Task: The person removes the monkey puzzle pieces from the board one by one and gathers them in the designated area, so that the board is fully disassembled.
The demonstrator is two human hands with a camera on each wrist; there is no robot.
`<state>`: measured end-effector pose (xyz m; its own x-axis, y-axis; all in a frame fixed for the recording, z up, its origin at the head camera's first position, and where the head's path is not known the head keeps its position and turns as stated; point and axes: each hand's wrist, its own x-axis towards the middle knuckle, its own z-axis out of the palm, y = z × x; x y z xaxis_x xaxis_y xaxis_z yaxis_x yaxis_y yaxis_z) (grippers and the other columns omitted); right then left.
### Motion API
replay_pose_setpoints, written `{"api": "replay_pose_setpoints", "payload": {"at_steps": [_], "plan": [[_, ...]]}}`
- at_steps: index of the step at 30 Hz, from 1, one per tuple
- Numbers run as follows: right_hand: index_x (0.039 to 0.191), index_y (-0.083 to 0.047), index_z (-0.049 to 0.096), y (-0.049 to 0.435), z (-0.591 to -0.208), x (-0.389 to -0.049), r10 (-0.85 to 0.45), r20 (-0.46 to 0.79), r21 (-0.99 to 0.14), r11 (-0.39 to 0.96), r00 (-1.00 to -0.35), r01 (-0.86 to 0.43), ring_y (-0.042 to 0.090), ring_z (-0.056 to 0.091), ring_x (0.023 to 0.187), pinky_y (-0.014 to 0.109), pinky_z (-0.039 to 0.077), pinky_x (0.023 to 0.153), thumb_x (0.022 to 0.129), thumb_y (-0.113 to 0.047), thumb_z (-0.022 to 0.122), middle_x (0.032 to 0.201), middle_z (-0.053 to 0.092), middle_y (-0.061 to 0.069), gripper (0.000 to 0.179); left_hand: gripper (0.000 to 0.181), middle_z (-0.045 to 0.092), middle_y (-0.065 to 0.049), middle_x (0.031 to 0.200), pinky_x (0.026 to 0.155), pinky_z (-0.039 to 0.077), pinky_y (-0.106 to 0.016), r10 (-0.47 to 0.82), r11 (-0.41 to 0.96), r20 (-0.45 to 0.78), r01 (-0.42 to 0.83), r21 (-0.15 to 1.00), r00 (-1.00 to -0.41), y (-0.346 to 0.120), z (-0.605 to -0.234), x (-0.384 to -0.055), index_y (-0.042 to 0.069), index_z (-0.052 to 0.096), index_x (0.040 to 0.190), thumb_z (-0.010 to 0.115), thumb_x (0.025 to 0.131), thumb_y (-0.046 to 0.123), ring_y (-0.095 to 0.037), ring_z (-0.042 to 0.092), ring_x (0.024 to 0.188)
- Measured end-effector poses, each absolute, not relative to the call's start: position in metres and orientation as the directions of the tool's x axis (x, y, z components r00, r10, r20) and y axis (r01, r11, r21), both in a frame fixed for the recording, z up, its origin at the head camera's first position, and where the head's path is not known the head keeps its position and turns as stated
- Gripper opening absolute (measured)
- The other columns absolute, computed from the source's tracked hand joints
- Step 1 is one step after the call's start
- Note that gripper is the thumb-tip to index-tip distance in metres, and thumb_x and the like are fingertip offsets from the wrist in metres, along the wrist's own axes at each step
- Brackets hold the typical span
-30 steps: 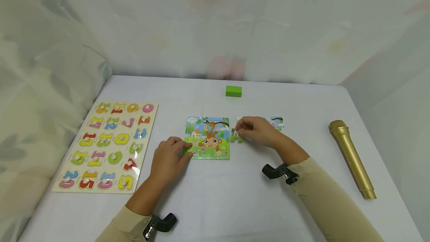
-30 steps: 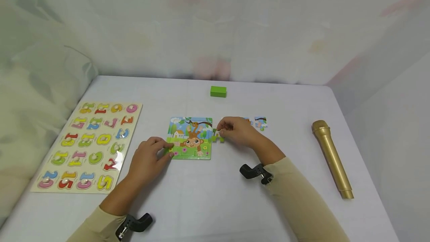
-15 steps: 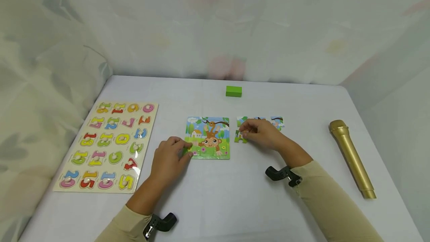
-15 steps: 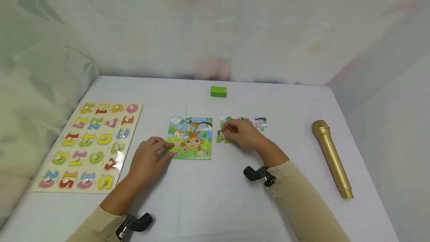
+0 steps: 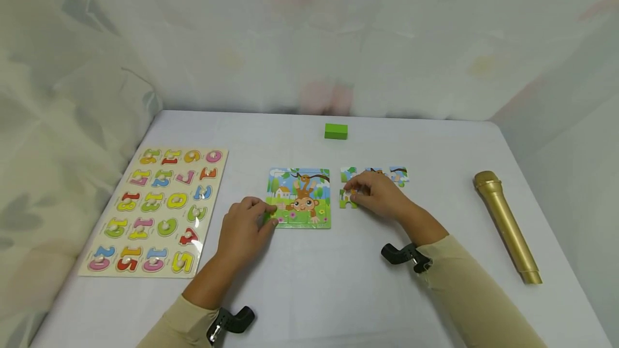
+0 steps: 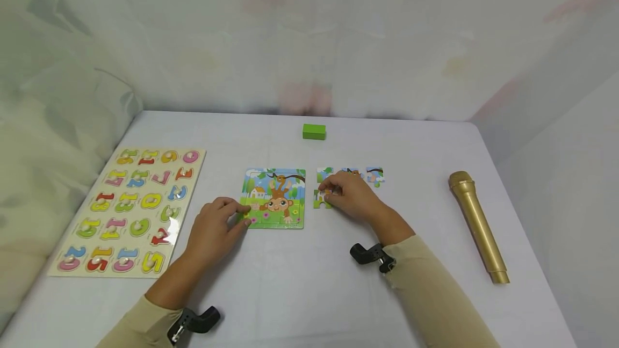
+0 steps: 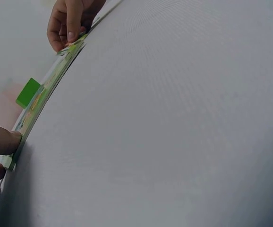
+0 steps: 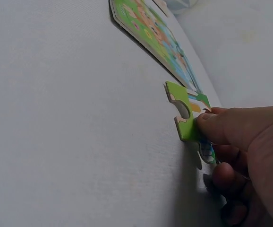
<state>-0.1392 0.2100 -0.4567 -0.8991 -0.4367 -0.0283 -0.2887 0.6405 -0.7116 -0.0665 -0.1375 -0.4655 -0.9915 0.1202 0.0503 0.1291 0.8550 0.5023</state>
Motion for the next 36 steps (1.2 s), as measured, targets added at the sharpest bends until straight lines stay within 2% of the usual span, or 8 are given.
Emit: {"api": "replay_pose_setpoints", "payload": {"at_steps": [8,24,36], "plan": [[0.116,-0.012,0.080,0.210,-0.455,-0.136,-0.435,-0.001,-0.680,0.661,-0.901,-0.318,0.015,0.056,0.082,0.034,0.048,0.075,0.098,-0.009,0.078,0.103,0.069,-0.001,0.019,0.030,0.066,-0.010,0.125,0.092,0.045,-0.054,0.122,0.850,0.053,0.132,0.510,-0.991,-0.137,-0.466,-0.066,0.016,0.080,0.122,0.084,0.094,0.025,-0.035,0.057,0.114],[0.109,-0.012,0.079,0.210,-0.456,-0.134,-0.387,0.000,-0.657,0.695,-0.922,-0.292,0.014,0.054,0.080,0.033,0.046,0.074,0.093,-0.009,0.081,0.106,0.071,-0.001,0.017,0.031,0.066,-0.010,0.124,0.092,0.047,-0.051,0.117,0.855,0.036,0.119,0.504,-0.992,-0.138,-0.461,-0.065,0.016,0.079,0.122,0.083,0.093,0.025,-0.033,0.058,0.112],[0.117,-0.011,0.078,0.212,-0.450,-0.133,-0.389,-0.048,-0.735,0.638,-0.920,-0.231,0.016,0.059,0.088,0.037,0.049,0.081,0.100,-0.014,0.074,0.105,0.071,0.000,0.018,0.037,0.069,-0.011,0.126,0.096,0.051,-0.053,0.122,0.864,0.014,0.113,0.491,-0.992,-0.139,-0.455,-0.065,0.014,0.079,0.123,0.086,0.091,0.030,-0.035,0.062,0.118]]}}
